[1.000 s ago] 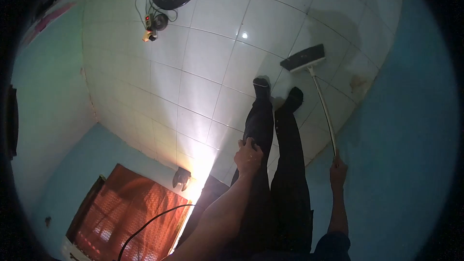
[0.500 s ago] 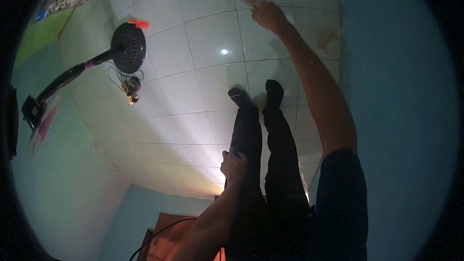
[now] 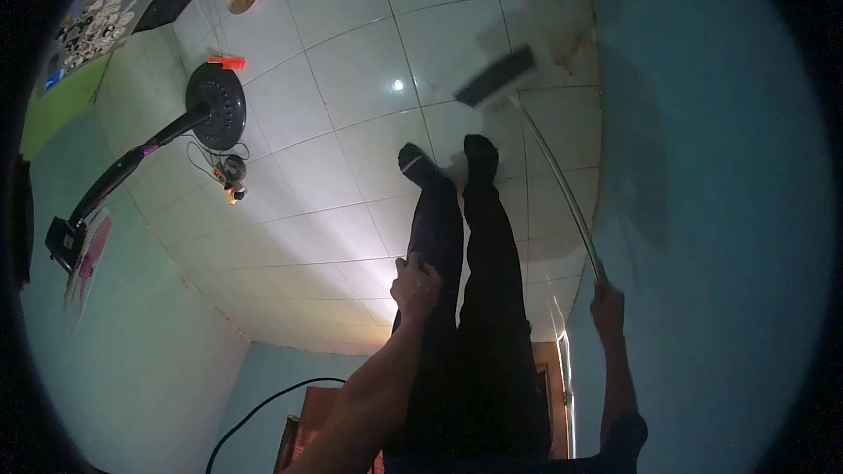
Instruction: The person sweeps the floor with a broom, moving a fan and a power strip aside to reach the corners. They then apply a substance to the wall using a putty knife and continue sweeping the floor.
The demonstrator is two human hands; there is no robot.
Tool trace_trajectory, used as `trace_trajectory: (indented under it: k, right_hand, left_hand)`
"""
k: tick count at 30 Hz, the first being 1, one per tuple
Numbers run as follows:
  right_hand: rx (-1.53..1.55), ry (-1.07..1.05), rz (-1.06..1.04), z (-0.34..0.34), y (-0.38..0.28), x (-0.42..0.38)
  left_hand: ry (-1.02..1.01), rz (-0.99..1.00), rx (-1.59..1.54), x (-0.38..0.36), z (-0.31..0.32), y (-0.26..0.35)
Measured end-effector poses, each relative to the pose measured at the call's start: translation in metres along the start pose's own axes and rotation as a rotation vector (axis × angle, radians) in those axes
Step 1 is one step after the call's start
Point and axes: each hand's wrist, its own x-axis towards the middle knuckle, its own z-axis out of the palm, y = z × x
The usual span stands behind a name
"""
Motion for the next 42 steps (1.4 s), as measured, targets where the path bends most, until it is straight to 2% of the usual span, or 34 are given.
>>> trace_trajectory:
  k: [2,3,5,8,9,13,15,16,19,23,25,28,29,30,32,34,36,38,42]
  right_hand:
    - [0.094,-0.076,0.321,-0.006,-0.002,-0.058]
    - [0.096,-0.084,0.333,-0.002,-0.002,-0.071]
    - [0.247,0.040,0.374,0.004,-0.004,-0.088]
    - [0.228,0.090,0.382,0.008,-0.021,-0.080]
    - [0.215,0.115,0.374,0.008,-0.026,-0.067]
    - [0.235,0.284,0.108,-0.004,-0.039,0.020]
    - [0.324,0.461,-0.122,-0.011,-0.043,0.092]
    - [0.349,0.397,-0.070,-0.033,-0.058,0.123]
    - [0.242,0.420,-0.004,-0.049,-0.063,0.218]
    - [0.212,0.548,-0.003,-0.003,-0.029,0.267]
    - [0.279,0.563,0.063,0.020,-0.023,0.216]
    - [0.276,0.429,0.139,0.087,0.007,0.113]
    - [0.345,0.360,0.228,0.096,0.000,0.069]
    - [0.393,0.379,0.242,0.115,-0.003,0.026]
    - [0.370,0.310,0.384,0.157,-0.014,-0.052]
    - [0.564,0.171,0.624,0.184,-0.030,-0.124]
    - [0.660,0.288,0.647,0.284,-0.017,-0.213]
    - [0.731,0.291,0.818,0.254,-0.060,-0.247]
    - [0.578,0.253,0.802,0.261,-0.060,-0.242]
  left_hand:
    - [-0.027,-0.013,0.023,0.000,-0.001,0.001]
    - [-0.023,-0.003,0.026,0.000,0.002,0.000]
    - [-0.027,0.011,0.038,0.001,0.006,-0.002]
    - [-0.038,0.030,0.048,-0.001,0.013,-0.003]
    - [-0.027,0.023,0.068,0.000,0.016,-0.003]
    - [0.011,0.054,0.117,-0.003,0.021,0.001]
    - [0.030,0.095,0.146,-0.003,0.020,0.001]
    - [0.023,0.096,0.141,-0.002,0.019,0.003]
    - [0.016,0.108,0.155,-0.003,0.012,0.010]
    - [0.022,0.084,0.213,-0.003,0.013,0.019]
    - [0.021,0.121,0.217,-0.004,0.013,0.006]
    - [0.035,0.174,0.219,-0.002,0.014,0.007]
    - [0.045,0.191,0.242,-0.002,0.014,0.007]
    - [0.045,0.202,0.251,-0.002,0.014,0.006]
    - [0.046,0.272,0.314,-0.001,0.017,0.008]
    - [0.038,0.296,0.362,0.000,0.019,0.005]
    - [0.035,0.332,0.419,0.003,0.014,-0.006]
    - [0.066,0.404,0.395,0.004,0.017,-0.016]
    - [0.051,0.447,0.528,-0.001,0.020,-0.022]
